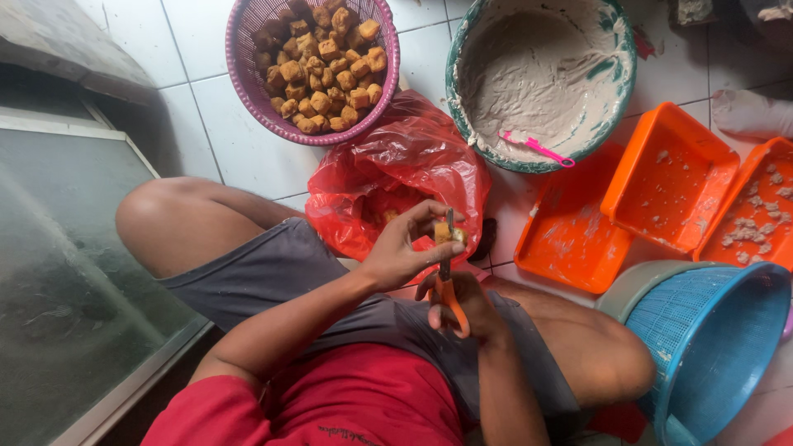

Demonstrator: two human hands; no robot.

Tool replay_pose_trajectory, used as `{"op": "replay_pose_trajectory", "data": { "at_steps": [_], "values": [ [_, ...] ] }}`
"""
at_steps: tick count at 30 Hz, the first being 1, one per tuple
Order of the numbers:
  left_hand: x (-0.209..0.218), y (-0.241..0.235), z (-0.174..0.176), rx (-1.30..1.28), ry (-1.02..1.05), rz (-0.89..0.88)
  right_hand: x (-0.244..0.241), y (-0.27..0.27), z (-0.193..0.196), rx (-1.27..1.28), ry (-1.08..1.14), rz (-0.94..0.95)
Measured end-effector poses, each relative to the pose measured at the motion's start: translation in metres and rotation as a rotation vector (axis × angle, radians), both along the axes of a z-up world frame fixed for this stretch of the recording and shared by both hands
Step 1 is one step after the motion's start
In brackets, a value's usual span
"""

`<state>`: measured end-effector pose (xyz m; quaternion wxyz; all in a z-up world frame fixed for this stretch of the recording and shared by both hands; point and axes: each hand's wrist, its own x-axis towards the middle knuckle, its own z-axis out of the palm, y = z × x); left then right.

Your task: The person sits on the floor and uses orange-handled scissors to cut small, round, fried dough pieces into smaller fragments. The cut pieces are placed into a red plastic bag. A pink basket of uncut dough and a bowl of batter are visible nearby.

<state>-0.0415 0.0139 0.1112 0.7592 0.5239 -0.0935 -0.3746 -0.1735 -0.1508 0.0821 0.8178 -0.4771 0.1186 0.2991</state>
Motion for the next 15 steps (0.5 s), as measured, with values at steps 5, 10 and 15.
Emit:
{"op": "replay_pose_trajectory", "data": {
  "at_steps": [5, 10, 15],
  "values": [
    [0.001, -0.001, -0.012, -0.135, 0.188, 0.041, -0.004, -0.002, -0.009, 0.198, -0.067, -0.046],
    [-0.002, 0.001, -0.042, 0.022, 0.075, 0.070, -0.001, -0.002, -0.017, 0.256, 0.106, -0.084],
    [0.030, 0.007, -0.076, 0.270, 0.117, 0.120, 0.001, 0.002, -0.021, 0.148, 0.248, -0.167]
  ]
}}
